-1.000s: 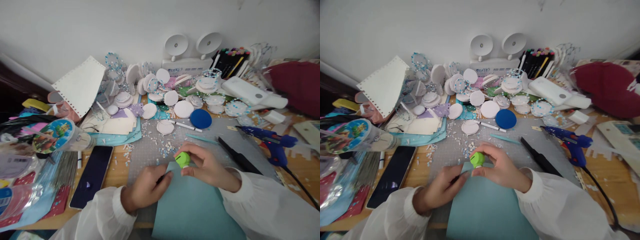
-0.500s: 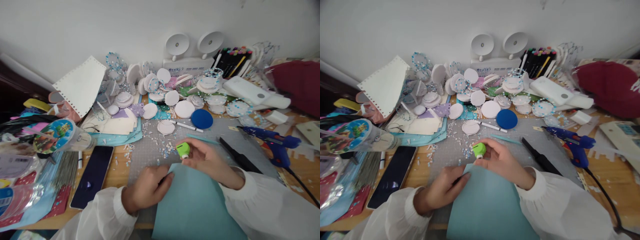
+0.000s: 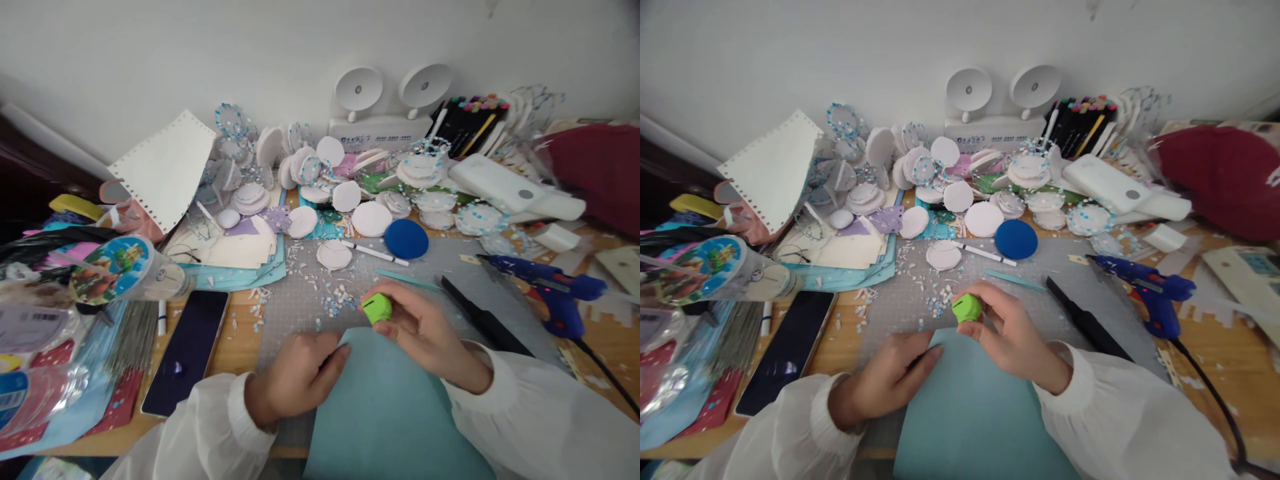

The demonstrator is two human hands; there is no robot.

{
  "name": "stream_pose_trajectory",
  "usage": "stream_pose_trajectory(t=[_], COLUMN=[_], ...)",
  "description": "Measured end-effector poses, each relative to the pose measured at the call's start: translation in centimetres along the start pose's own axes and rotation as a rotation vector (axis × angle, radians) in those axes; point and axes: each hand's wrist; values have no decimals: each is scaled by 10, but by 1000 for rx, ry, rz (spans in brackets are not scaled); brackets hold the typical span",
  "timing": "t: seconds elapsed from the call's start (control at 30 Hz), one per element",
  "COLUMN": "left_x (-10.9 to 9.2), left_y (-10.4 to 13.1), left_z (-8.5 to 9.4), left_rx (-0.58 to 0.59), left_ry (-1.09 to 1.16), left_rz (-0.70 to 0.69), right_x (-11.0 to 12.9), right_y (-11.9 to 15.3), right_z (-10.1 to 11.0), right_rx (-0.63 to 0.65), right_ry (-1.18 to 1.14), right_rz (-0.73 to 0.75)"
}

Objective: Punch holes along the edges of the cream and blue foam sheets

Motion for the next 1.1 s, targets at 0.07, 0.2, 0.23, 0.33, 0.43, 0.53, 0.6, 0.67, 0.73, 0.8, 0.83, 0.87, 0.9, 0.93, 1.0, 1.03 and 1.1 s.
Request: stream_pose_trajectory(t=[0.07,0.2,0.23,0.33,0.43,0.53,0.6,0.67,0.73,0.8,0.83,0.87,0.9,0.93,1.0,1.03,1.1], left_x=[0,0,0,0,0,1,1,1,1,1,1,1,2,2,2,2,2], left_y=[0,-1,-1,-2,-1,-1,-1,-1,-2,-2,-2,-2,-2,-2,-2,-2,-2], left_z=[0,0,-1,-1,-2,-2,-2,-1,-1,-2,-2,-2,-2,-3,-3,-3,-3], left_rx=[6,-7,-13,-8,-4,-6,-7,-1,17,29,31,33,33,32,31,29,26], left_ry=[18,27,21,-4,-33,-45,-62,-84,-103,-117,-126,-132,-139,-145,-153,-157,-161], left_rz=[8,14,10,-6,-13,-19,-35,-51,-54,-53,-53,-52,-54,-56,-62,-66,-72], right_x=[0,1,1,2,3,3,3,2,2,2,2,3,3,3,4,4,4], right_y=[0,-2,-2,-3,-3,-2,-2,-2,-2,-2,-2,-3,-3,-3,-3,-3,-2], right_z=[0,0,-1,-1,0,2,1,1,0,0,0,0,0,0,0,0,-2], right_rx=[55,120,127,145,153,162,174,186,199,206,206,205,204,205,214,222,245], right_ry=[96,212,233,279,289,290,305,319,324,321,322,326,334,345,356,350,319], right_rz=[103,231,245,268,282,287,292,298,301,299,299,299,299,300,295,291,279])
Point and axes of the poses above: each hand's wrist, its own y-axis away from the middle knuckle, its own z-axis out of the back of the hand, x = y × z, and after that the axes turned 8 degrees about -z, right-handed
